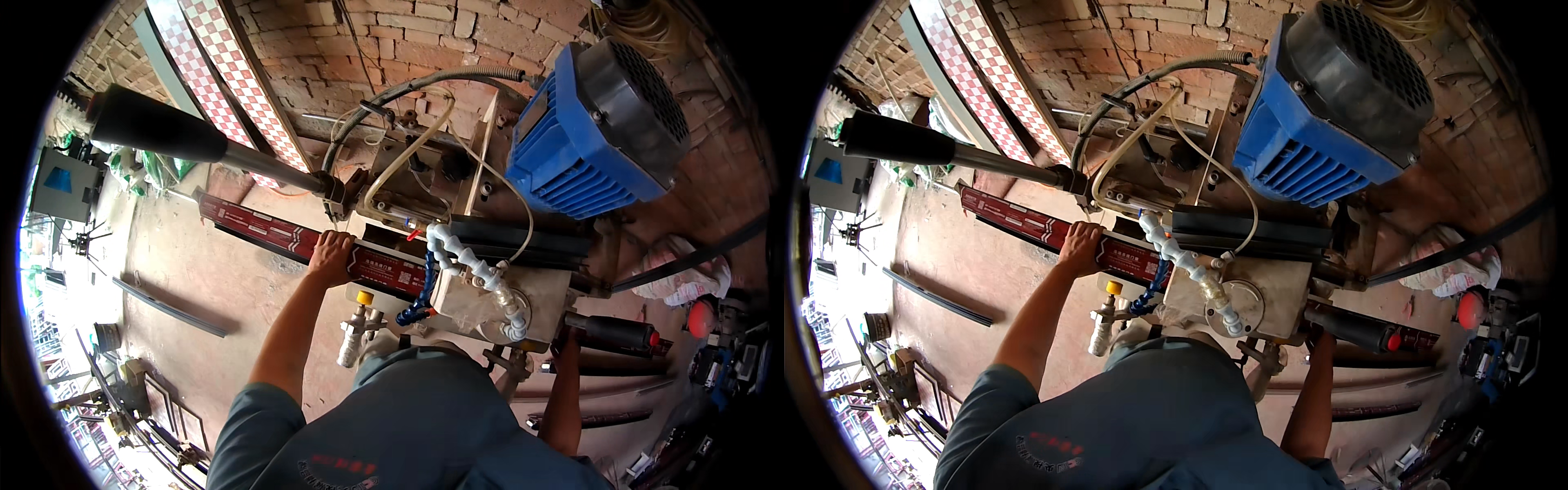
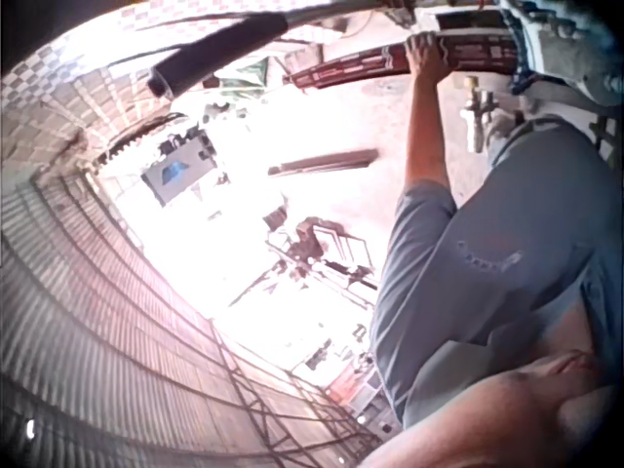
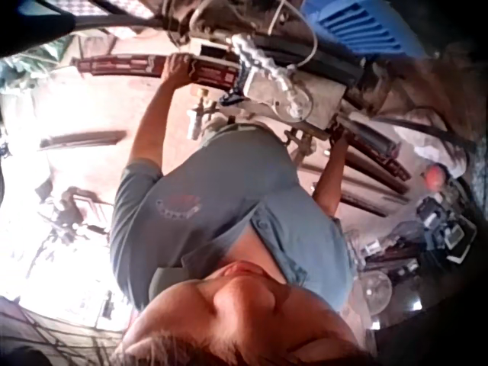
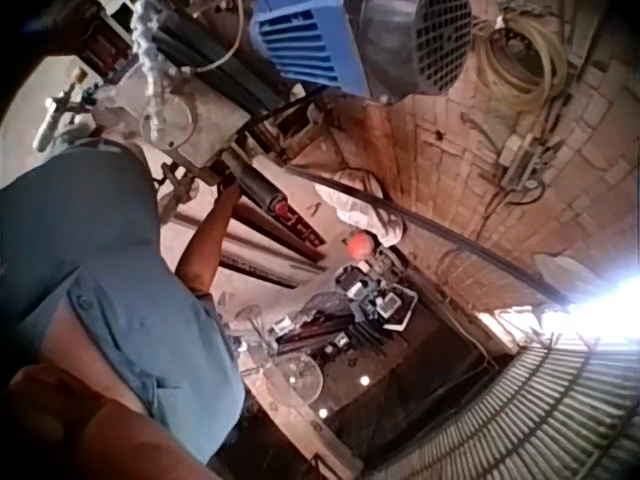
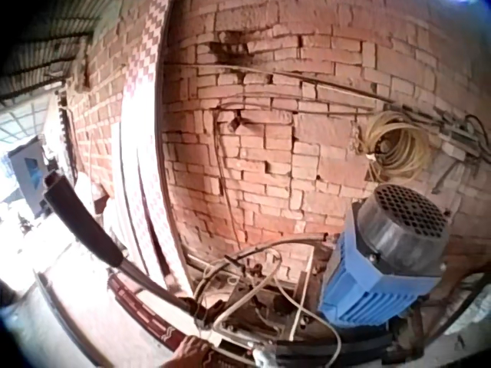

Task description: The person positions a long metal profile into a cutting machine, secures it with clamps, and operates the machine to cut the material. They then remove the cut piece and repeat the process with another profile.

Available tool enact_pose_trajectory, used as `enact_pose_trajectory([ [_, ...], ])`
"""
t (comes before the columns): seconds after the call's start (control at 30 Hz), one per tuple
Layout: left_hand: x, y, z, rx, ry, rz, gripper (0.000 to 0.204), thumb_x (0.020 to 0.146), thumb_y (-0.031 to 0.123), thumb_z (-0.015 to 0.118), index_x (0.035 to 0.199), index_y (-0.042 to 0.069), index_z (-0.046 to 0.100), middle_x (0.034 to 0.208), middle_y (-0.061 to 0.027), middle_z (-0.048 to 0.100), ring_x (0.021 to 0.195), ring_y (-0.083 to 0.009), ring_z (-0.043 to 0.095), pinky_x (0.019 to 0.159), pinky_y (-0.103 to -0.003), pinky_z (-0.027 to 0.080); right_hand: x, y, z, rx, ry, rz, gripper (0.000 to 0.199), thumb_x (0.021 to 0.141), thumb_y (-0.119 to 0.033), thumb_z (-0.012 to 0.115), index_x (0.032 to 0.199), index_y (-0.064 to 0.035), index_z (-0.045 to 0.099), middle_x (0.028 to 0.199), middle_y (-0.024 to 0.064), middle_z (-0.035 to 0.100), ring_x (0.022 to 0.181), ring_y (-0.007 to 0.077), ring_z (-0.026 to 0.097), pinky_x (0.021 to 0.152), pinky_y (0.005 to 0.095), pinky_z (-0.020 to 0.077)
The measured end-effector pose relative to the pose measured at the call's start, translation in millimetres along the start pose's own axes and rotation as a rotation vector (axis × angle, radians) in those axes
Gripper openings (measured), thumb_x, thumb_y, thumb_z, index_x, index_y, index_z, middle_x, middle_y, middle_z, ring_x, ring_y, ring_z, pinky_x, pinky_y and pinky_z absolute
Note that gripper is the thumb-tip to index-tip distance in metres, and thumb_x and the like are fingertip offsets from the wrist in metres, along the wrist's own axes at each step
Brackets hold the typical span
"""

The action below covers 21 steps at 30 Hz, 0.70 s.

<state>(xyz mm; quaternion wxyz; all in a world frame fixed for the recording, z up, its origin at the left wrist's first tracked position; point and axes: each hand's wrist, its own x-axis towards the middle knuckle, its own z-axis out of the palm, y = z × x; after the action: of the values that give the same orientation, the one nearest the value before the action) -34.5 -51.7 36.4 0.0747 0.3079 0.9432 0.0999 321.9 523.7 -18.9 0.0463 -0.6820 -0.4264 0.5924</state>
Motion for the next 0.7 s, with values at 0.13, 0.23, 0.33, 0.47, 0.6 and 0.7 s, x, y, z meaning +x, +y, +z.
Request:
enact_pose_trajectory([
  [0.13,-3.1,-1.5,3.6,0.045,-0.017,0.001,0.084,0.059,0.051,0.083,0.122,0.005,0.052,0.124,-0.0123,0.054,0.122,-0.0304,0.047,0.111,-0.043,0.032,-4.2,-7.5,-5.8,-0.123,-0.092,0.021,0.047,0.091,-0.061,0.057,0.114,-0.0191,0.06,0.101,0.0027,0.063,0.093,0.0251,0.058,0.086,0.0438,0.0452],
  [0.23,5.1,6.4,-2.6,0.044,-0.047,0.007,0.086,0.059,0.049,0.084,0.124,0.005,0.051,0.128,-0.0119,0.053,0.126,-0.0299,0.044,0.112,-0.043,0.03,27.8,4.7,-28.5,-0.137,-0.139,-0.013,0.042,0.094,-0.061,0.051,0.102,-0.0209,0.061,0.088,0.0022,0.062,0.083,0.0236,0.061,0.074,0.0418,0.0486],
  [0.33,-5.9,3.9,-6.3,0.079,-0.085,-0.038,0.094,0.055,0.049,0.087,0.129,0.006,0.048,0.135,-0.0124,0.048,0.133,-0.0312,0.039,0.116,-0.044,0.026,10.2,5.7,-4.1,-0.111,-0.024,-0.069,0.041,0.094,-0.052,0.054,0.08,-0.0139,0.062,0.068,0.0019,0.056,0.06,0.0178,0.056,0.058,0.0371,0.0486],
  [0.47,1.9,18.2,2.6,0.135,-0.082,-0.114,0.119,0.054,0.053,0.088,0.149,0.011,0.032,0.153,-0.0144,0.031,0.144,-0.0336,0.024,0.121,-0.047,0.017,46.2,16.6,-19.2,-0.579,0.054,-0.629,0.041,0.096,-0.044,0.053,0.077,-0.0086,0.06,0.068,0.0042,0.059,0.056,0.0202,0.058,0.049,0.0367,0.047],
  [0.6,-45.7,15.4,17.5,0.138,0.173,-0.234,0.104,0.07,0.035,0.083,0.153,0.013,0.025,0.157,-0.016,0.023,0.144,-0.0373,0.021,0.118,-0.05,0.018,-26.7,-53.2,6.3,-0.482,-0.104,-0.901,0.023,0.097,-0.024,0.056,0.092,-0.0032,0.065,0.08,0.0064,0.064,0.074,0.021,0.064,0.071,0.0326,0.0515],
  [0.7,-90.0,26.6,14.1,0.005,0.267,-0.286,0.094,0.075,0.023,0.077,0.152,0.012,0.027,0.157,-0.0178,0.022,0.143,-0.0398,0.021,0.116,-0.053,0.02,-155.4,-139.0,47.8,0.043,-0.509,-1.059,0.028,0.094,-0.013,0.064,0.119,-0.0018,0.059,0.106,0.0071,0.064,0.093,0.0186,0.063,0.085,0.0323,0.0503],
])
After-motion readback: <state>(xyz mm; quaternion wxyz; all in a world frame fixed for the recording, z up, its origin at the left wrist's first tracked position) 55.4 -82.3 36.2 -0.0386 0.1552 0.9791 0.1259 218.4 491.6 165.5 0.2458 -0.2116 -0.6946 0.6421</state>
